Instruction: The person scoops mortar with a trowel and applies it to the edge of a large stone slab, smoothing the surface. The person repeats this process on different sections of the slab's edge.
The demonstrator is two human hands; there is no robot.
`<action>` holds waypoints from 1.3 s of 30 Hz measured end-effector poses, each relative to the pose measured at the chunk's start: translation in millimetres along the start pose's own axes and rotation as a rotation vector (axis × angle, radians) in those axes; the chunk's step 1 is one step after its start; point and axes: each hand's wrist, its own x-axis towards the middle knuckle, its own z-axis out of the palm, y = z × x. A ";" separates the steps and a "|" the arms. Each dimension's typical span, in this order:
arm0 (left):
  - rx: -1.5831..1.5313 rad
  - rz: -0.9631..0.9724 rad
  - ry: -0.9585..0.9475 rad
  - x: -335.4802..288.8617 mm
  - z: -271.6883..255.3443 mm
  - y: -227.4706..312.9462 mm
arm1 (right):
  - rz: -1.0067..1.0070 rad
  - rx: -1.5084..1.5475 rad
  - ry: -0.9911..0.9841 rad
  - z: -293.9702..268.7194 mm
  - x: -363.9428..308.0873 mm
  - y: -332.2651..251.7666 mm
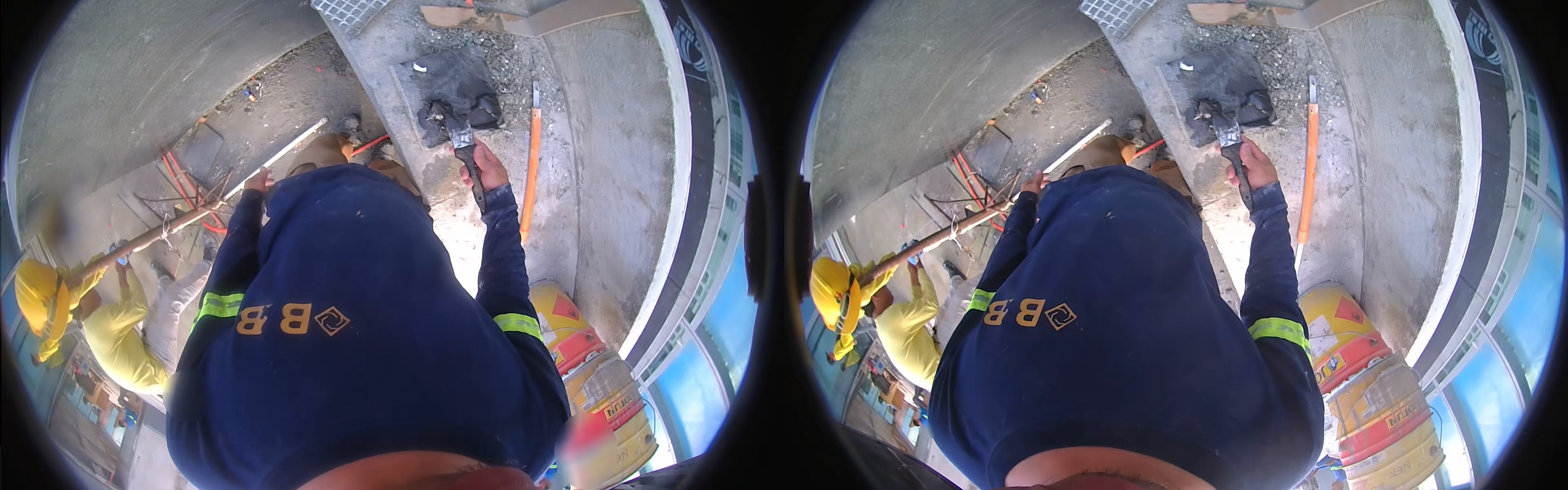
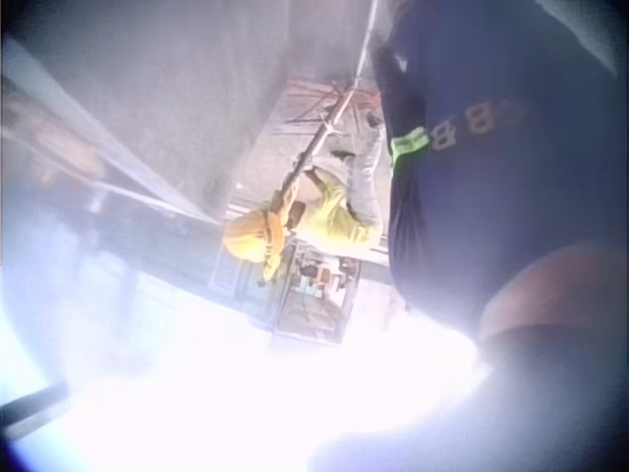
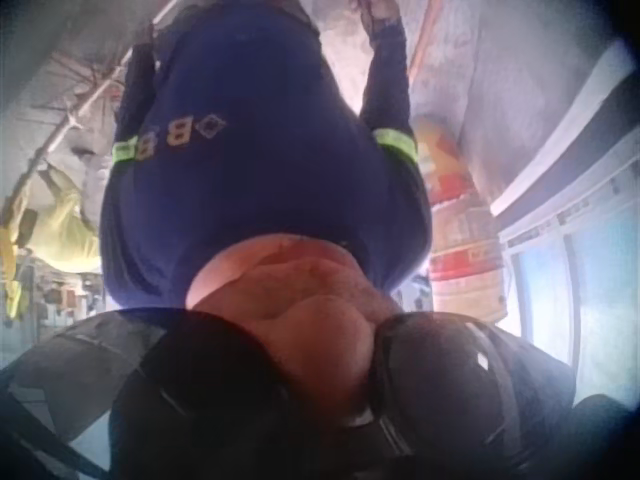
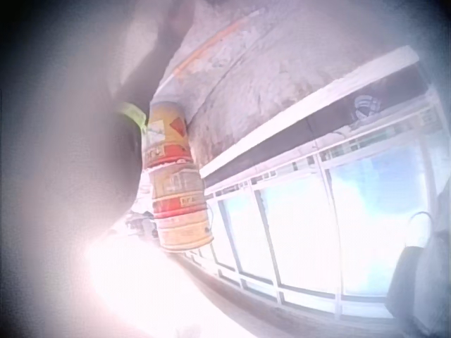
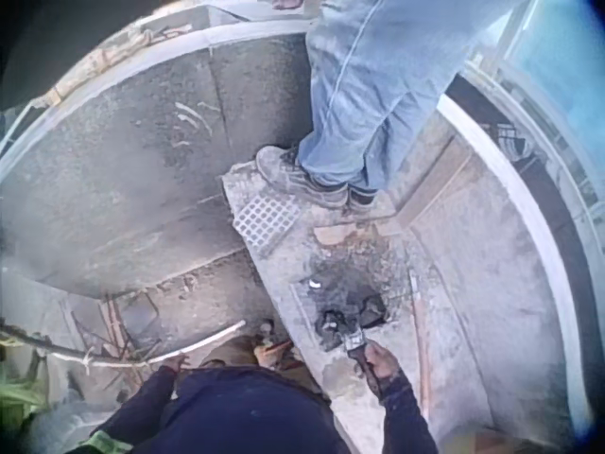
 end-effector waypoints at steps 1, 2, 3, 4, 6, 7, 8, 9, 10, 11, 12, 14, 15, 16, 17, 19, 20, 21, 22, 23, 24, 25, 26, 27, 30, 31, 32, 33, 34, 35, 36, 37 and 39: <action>-0.028 -0.089 0.005 -11.0 -5.9 14.1 | 0.009 0.022 -0.011 0.9 -3.1 1.2; -0.083 -0.122 0.018 -12.1 -7.6 14.5 | 0.029 0.022 -0.010 0.1 -5.3 3.0; -0.139 -0.155 0.033 -17.5 -8.9 20.6 | 0.050 0.021 -0.010 -1.8 -7.0 5.7; -0.200 -0.186 0.051 -21.0 -9.3 25.0 | 0.069 0.018 -0.014 -4.9 -7.0 8.5; -0.221 -0.201 0.052 -27.0 -14.0 33.9 | 0.099 0.025 -0.023 -12.1 -7.2 16.8; -0.233 -0.205 0.053 -27.9 -15.2 38.1 | 0.110 0.028 -0.029 -14.3 -6.2 17.9; -0.268 -0.202 0.065 -29.2 -14.3 41.8 | 0.119 0.013 -0.039 -17.5 -4.1 16.7; -0.303 -0.199 0.077 -30.4 -13.2 45.4 | 0.128 -0.003 -0.049 -20.5 -0.2 14.3; -0.337 -0.196 0.088 -31.4 -13.1 47.8 | 0.138 -0.017 -0.059 -21.6 4.6 11.9; -0.313 -0.181 0.084 -31.7 -12.4 49.3 | 0.138 -0.025 -0.068 -20.0 12.4 7.8; -0.290 -0.164 0.079 -32.2 -11.7 50.7 | 0.137 -0.032 -0.076 -17.8 24.1 1.6; -0.247 -0.133 0.066 -30.8 -10.4 48.5 | 0.163 -0.162 -0.029 -3.8 35.5 -18.0; -0.224 -0.118 0.058 -30.0 -9.6 46.1 | 0.188 -0.283 0.028 6.5 38.1 -32.3; -0.202 -0.101 0.050 -28.1 -8.2 43.3 | 0.211 -0.405 0.085 17.7 38.5 -47.6; -0.255 -0.068 0.069 -29.1 -5.8 42.7 | 0.287 -0.581 0.132 27.2 37.7 -61.8; -0.272 -0.075 0.088 -30.6 -2.9 42.6 | -0.271 -1.253 0.144 30.0 38.0 -48.7; -0.281 -0.081 0.097 -31.6 -1.2 42.6 | -0.571 -1.571 0.141 33.6 36.6 -45.4; -0.287 -0.078 0.095 -32.0 0.8 43.1 | -0.439 -1.506 0.196 39.4 30.9 -38.6; -0.290 -0.075 0.093 -31.8 1.9 42.2 | -0.343 -1.566 0.218 51.6 24.8 -32.4; -0.293 -0.071 0.092 -30.5 2.1 40.4 | -0.247 -1.623 0.240 61.8 20.2 -26.5; -0.271 -0.066 0.075 -28.5 1.1 39.1 | -0.148 -1.676 0.263 69.9 19.4 -22.5; -0.252 -0.061 0.059 -25.7 0.1 38.1 | 0.096 -1.720 0.217 77.7 21.6 -23.8; -0.232 -0.056 0.043 -23.0 -0.9 37.0 | 0.064 -1.724 0.240 84.2 18.1 -26.1; -0.237 -0.054 0.045 -21.5 -0.3 35.2 | 0.031 -1.727 0.263 90.6 9.9 -28.5; -0.232 -0.069 0.046 -20.9 -2.8 35.6 | -0.046 -1.743 0.278 102.2 7.5 -32.6; -0.222 -0.086 0.032 -17.6 -4.1 39.4 | 0.012 -1.783 0.269 99.5 16.5 -28.5; -0.212 -0.103 0.018 -15.2 -5.9 42.7 | 0.071 -1.822 0.259 97.0 21.6 -25.0; -0.225 -0.124 0.010 -13.7 -8.3 45.1 | 0.072 -1.799 0.271 92.9 20.3 -21.6; -0.244 -0.147 0.009 -13.3 -10.9 46.8 | 0.067 -1.780 0.276 103.8 13.7 -34.3; -0.263 -0.169 0.009 -13.0 -13.2 48.4 | 0.062 -1.761 0.280 110.0 11.1 -41.4; -0.269 -0.174 0.013 -11.9 -14.2 50.3 | 0.046 -1.777 0.271 108.2 17.6 -38.5; -0.273 -0.176 0.009 -10.3 -13.4 54.9 | 0.035 -1.794 0.270 105.3 24.8 -33.9; -0.278 -0.187 0.006 -10.0 -11.0 61.2 | 0.068 -1.807 0.272 99.4 28.4 -26.8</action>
